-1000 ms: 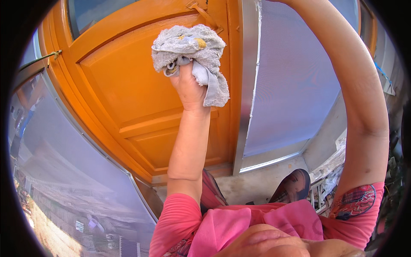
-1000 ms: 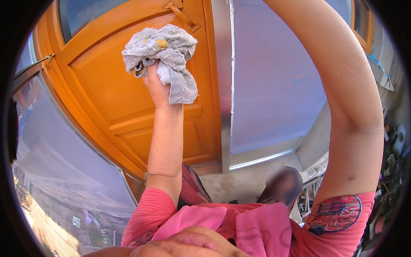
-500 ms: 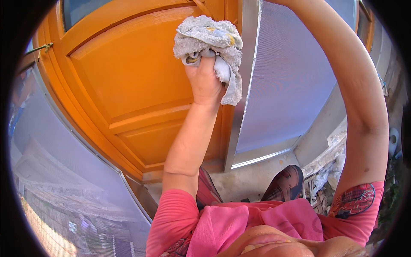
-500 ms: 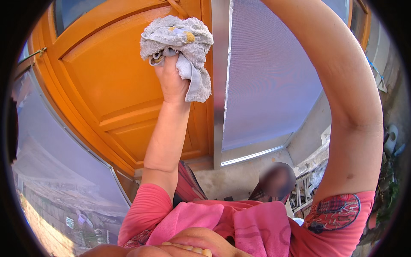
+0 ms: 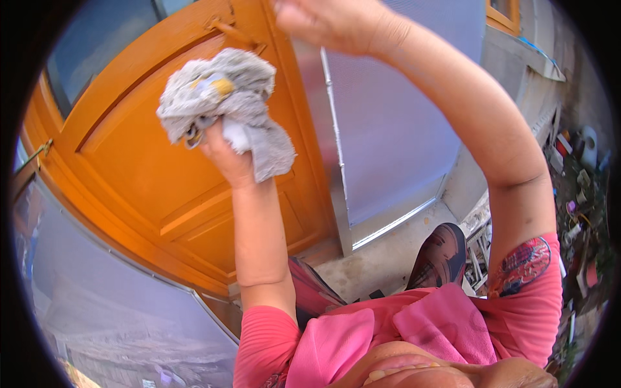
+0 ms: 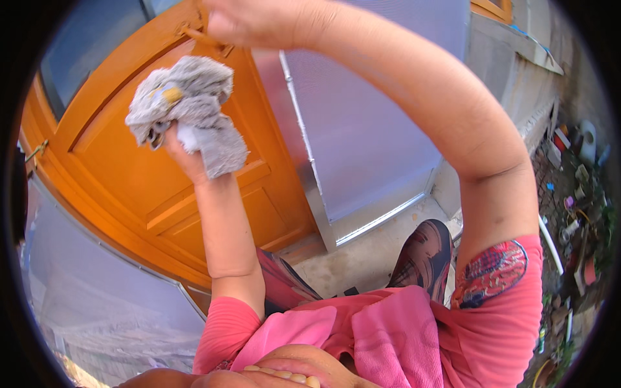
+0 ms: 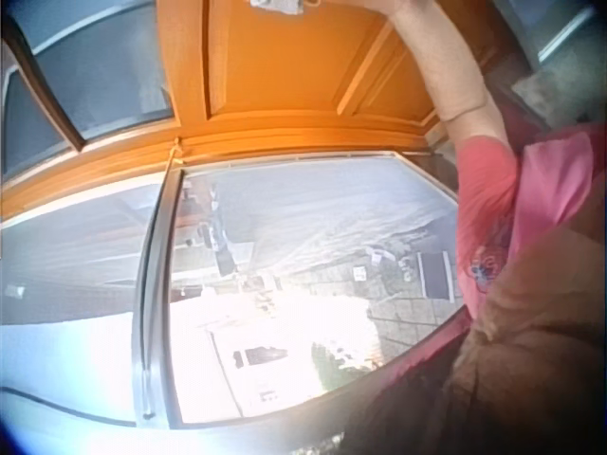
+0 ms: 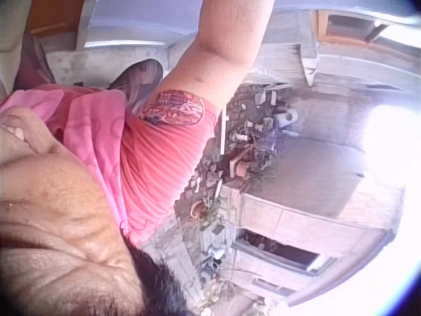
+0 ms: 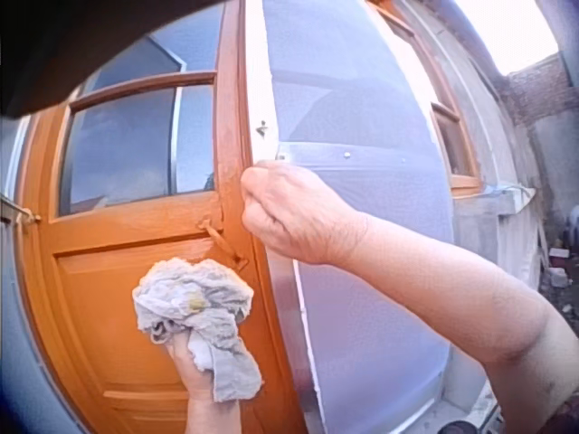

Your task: The person wipes the metal frame and glass of a door and window using a cloth.

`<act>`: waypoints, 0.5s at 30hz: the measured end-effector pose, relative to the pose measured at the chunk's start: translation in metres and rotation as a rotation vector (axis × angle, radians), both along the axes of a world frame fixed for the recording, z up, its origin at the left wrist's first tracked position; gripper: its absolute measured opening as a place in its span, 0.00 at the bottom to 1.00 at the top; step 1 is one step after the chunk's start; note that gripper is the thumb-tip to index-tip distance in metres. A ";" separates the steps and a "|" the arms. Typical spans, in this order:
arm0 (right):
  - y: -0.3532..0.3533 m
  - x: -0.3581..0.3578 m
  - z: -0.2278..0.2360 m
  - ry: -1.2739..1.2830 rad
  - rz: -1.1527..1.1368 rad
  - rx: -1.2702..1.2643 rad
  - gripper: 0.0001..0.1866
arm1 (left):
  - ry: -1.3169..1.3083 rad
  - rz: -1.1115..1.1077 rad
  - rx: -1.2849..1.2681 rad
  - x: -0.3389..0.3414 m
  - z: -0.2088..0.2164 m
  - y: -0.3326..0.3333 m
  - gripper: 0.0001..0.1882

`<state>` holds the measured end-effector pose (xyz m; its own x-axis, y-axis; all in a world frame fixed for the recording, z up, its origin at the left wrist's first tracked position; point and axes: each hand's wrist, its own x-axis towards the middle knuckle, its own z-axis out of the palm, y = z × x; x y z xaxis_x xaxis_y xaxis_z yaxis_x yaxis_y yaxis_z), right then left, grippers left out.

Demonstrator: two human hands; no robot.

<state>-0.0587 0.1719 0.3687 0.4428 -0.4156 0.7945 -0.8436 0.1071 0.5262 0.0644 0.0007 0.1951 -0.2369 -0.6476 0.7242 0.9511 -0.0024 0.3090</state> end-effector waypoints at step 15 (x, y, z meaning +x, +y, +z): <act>0.059 0.024 -0.359 -0.563 0.022 1.032 0.08 | 0.013 0.274 -0.204 0.014 -0.013 0.033 0.18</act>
